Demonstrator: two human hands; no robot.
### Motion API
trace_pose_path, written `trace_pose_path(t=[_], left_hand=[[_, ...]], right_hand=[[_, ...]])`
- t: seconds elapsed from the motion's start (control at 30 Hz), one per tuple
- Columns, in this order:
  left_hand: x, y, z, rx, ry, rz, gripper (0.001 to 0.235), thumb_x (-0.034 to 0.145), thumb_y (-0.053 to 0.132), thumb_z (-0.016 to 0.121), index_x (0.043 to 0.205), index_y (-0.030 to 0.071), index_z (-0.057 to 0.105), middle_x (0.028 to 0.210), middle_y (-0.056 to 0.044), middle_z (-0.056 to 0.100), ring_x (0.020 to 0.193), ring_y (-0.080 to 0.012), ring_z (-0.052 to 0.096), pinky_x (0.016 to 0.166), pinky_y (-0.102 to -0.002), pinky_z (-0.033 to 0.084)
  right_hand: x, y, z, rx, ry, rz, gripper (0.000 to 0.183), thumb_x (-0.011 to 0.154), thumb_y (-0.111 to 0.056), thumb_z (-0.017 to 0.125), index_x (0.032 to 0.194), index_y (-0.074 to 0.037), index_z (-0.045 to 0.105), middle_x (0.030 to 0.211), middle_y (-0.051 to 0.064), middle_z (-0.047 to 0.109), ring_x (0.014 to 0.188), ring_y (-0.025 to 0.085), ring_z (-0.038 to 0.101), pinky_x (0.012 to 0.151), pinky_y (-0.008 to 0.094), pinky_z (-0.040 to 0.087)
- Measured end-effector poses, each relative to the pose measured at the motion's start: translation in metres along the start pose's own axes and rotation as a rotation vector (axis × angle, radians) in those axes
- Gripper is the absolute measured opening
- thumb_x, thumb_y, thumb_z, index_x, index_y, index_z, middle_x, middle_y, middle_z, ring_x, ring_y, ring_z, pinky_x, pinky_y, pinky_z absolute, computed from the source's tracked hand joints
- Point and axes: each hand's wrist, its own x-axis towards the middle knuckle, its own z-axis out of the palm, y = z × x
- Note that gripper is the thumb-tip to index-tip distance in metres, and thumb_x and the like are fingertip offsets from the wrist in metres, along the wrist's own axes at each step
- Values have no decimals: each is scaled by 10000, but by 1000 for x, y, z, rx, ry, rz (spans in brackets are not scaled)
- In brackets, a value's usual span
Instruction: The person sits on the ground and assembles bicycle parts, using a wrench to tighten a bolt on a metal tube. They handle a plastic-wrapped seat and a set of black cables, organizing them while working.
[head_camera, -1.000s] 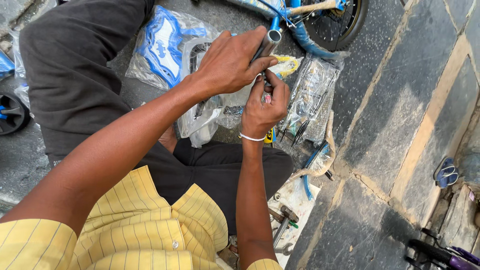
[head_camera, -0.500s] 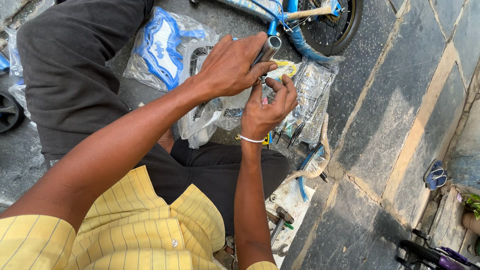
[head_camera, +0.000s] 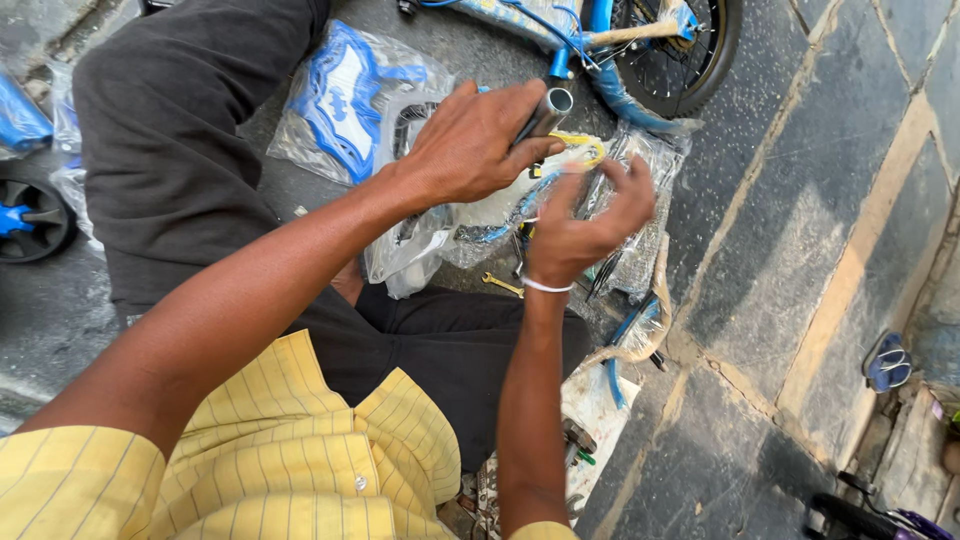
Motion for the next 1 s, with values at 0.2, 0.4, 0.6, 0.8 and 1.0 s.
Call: trace_pose_path(t=[0.2, 0.4, 0.6, 0.8, 1.0], left_hand=[[0, 4, 0, -4, -46, -33, 396, 1051, 485, 636, 1052, 105, 524, 811, -85, 622, 668, -290, 529, 726, -446, 326], [2, 5, 3, -22, -69, -59, 358, 1075, 447, 630, 1027, 110, 518, 831, -87, 629, 706, -289, 559, 728, -457, 321], [-1, 3, 4, 2, 2, 23, 368, 1077, 428, 643, 1104, 79, 529, 828, -100, 617, 711, -321, 548, 734, -441, 326], [0, 5, 8, -19, -72, -28, 319, 1059, 420, 641, 1046, 114, 554, 782, -64, 620, 630, -272, 524, 708, -441, 311], [0, 3, 8, -4, -37, -14, 339, 1044, 419, 647, 1085, 94, 557, 774, -51, 616, 616, -231, 515, 692, -425, 311]], right_hand=[[3, 10, -8, 82, 54, 99, 202, 970, -109, 700, 1111, 18, 630, 1312, 183, 604, 1272, 340, 578, 1155, 484, 442], [-19, -8, -3, -27, -158, -74, 221, 875, -125, 791, 986, 14, 661, 1370, 215, 550, 1316, 401, 497, 1122, 526, 399], [-27, -9, 6, -112, -160, -11, 186, 989, -154, 706, 1026, 25, 672, 1413, 205, 570, 1348, 385, 510, 1152, 511, 402], [-21, 2, -1, -67, -166, -53, 260, 1020, -197, 668, 1085, 54, 660, 1499, 239, 454, 1423, 404, 425, 1192, 549, 336], [-26, -4, 1, -144, -129, 1, 212, 1033, -177, 681, 1069, 32, 677, 1527, 178, 474, 1449, 385, 442, 1194, 518, 351]])
